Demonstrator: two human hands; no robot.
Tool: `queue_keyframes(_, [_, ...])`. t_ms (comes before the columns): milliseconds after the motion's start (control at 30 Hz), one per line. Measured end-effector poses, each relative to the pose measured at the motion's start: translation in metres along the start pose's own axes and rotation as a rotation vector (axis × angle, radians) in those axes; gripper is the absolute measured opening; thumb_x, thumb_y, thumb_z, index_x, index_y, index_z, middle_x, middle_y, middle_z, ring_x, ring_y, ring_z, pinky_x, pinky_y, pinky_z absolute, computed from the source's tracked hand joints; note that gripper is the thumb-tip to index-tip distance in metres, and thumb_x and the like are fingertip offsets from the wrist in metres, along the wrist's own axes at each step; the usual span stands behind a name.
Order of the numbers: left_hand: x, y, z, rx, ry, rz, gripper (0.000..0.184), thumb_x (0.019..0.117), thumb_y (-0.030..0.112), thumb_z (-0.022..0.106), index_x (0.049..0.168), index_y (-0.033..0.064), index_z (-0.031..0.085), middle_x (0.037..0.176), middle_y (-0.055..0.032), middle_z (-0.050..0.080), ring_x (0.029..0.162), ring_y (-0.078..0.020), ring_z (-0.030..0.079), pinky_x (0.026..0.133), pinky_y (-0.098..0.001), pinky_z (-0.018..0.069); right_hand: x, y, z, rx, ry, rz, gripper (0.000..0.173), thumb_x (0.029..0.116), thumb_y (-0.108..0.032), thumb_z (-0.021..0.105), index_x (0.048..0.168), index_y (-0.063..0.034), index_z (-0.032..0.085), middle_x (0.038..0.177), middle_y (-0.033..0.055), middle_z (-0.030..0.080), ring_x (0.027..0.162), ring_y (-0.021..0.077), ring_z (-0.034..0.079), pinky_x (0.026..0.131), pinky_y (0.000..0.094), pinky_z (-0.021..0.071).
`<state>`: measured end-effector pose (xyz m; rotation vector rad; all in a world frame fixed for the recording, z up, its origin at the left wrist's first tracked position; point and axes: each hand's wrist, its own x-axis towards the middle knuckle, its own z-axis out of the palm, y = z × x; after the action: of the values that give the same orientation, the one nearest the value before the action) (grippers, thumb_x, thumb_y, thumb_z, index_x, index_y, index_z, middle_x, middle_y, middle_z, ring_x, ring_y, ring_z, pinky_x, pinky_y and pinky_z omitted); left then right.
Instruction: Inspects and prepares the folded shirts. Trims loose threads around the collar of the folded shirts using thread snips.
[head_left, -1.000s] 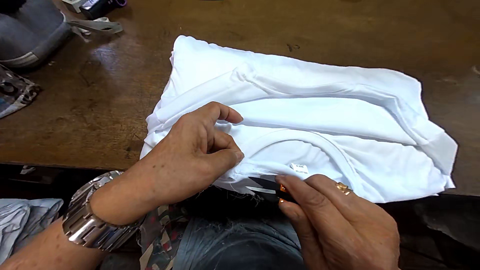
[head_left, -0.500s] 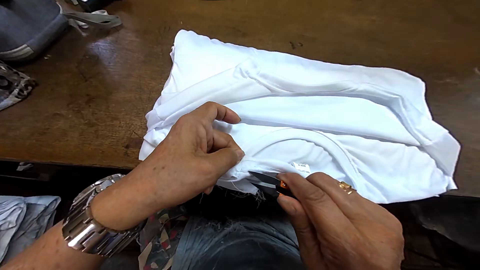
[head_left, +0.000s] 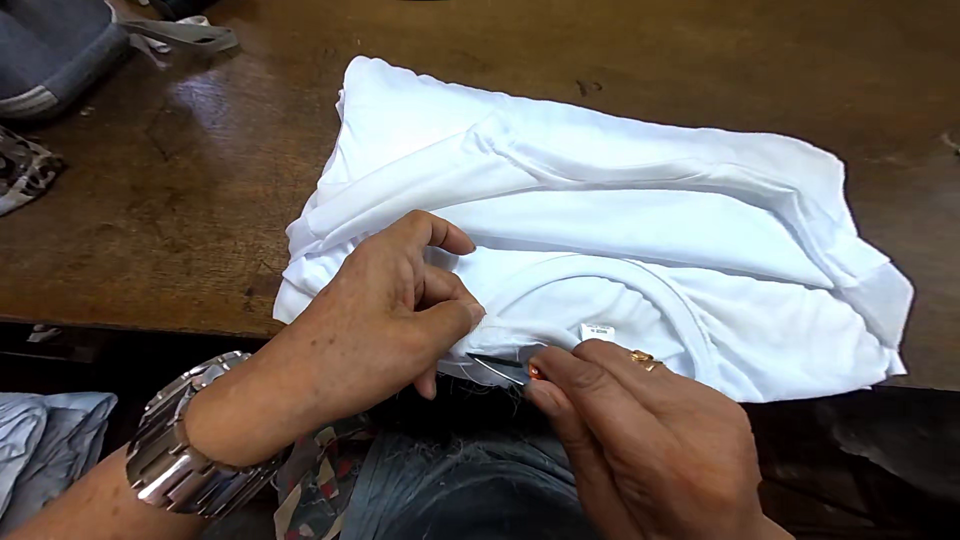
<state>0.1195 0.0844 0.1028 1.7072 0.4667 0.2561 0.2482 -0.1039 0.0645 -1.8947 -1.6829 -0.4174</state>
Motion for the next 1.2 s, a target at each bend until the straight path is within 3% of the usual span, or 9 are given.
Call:
queue_keyframes(200, [-0.003, 0.002, 0.002, 0.036, -0.012, 0.045, 0.036, 0.0968, 0.000, 0.062, 0.129, 0.0079, 0.049, 0.082, -0.0018, 0.074, 0.051, -0.0127, 0.067, 0.040, -0.0241, 0.0566, 0.000, 0.004, -0.012, -0.052, -0.032, 0.014, 0.039, 0.1096, -0.030, 0.043, 0.100, -0.0042, 0.070, 0.073, 0.0054, 0.056, 0.062, 0.0162, 0.051, 0.051, 0.0301, 0.0344])
queue_keyframes(667, [-0.008, 0.000, 0.005, 0.099, 0.017, 0.095, 0.035, 0.0968, 0.000, 0.061, 0.129, 0.0074, 0.050, 0.078, -0.0017, 0.073, 0.048, -0.0123, 0.064, 0.038, -0.0239, 0.0544, 0.003, -0.001, -0.011, -0.130, -0.039, 0.017, 0.037, 0.1085, -0.028, 0.045, 0.100, -0.0033, 0.072, 0.075, 0.0073, 0.059, 0.063, 0.0193, 0.053, 0.051, 0.0324, 0.0360])
queue_keyframes(933, [-0.006, -0.003, 0.006, 0.066, 0.002, 0.061, 0.034, 0.0963, 0.000, 0.063, 0.127, 0.0081, 0.050, 0.080, -0.0017, 0.074, 0.052, -0.0131, 0.068, 0.042, -0.0243, 0.0578, 0.003, 0.000, -0.003, -0.115, -0.023, -0.011, 0.035, 0.1076, -0.025, 0.047, 0.095, -0.0035, 0.071, 0.072, 0.0070, 0.058, 0.061, 0.0193, 0.052, 0.049, 0.0325, 0.0344])
queue_keyframes(1033, [-0.006, -0.004, 0.006, 0.059, -0.001, 0.044, 0.033, 0.0969, 0.000, 0.062, 0.127, 0.0070, 0.051, 0.080, -0.0022, 0.074, 0.053, -0.0139, 0.068, 0.042, -0.0250, 0.0574, 0.001, 0.009, 0.000, 0.023, -0.028, 0.011, 0.036, 0.1081, -0.026, 0.046, 0.096, -0.0035, 0.072, 0.074, 0.0048, 0.060, 0.063, 0.0148, 0.055, 0.051, 0.0292, 0.0382])
queue_keyframes(1133, [-0.007, -0.003, 0.004, 0.042, -0.008, 0.043, 0.034, 0.0972, 0.000, 0.061, 0.128, 0.0080, 0.051, 0.084, -0.0017, 0.075, 0.057, -0.0144, 0.071, 0.046, -0.0252, 0.0604, -0.001, 0.019, -0.001, 0.439, -0.021, 0.154, 0.037, 0.1110, -0.031, 0.044, 0.103, -0.0059, 0.069, 0.078, -0.0036, 0.060, 0.066, -0.0002, 0.054, 0.057, 0.0157, 0.0438])
queue_keyframes(1200, [-0.008, -0.004, 0.004, 0.029, -0.016, 0.053, 0.034, 0.0973, -0.003, 0.060, 0.129, 0.0063, 0.051, 0.084, -0.0044, 0.075, 0.057, -0.0163, 0.071, 0.046, -0.0263, 0.0602, 0.000, 0.019, 0.000, 0.627, 0.011, 0.201, 0.032, 0.1071, -0.036, 0.054, 0.108, -0.0067, 0.068, 0.083, -0.0067, 0.060, 0.068, -0.0042, 0.052, 0.058, 0.0121, 0.0448])
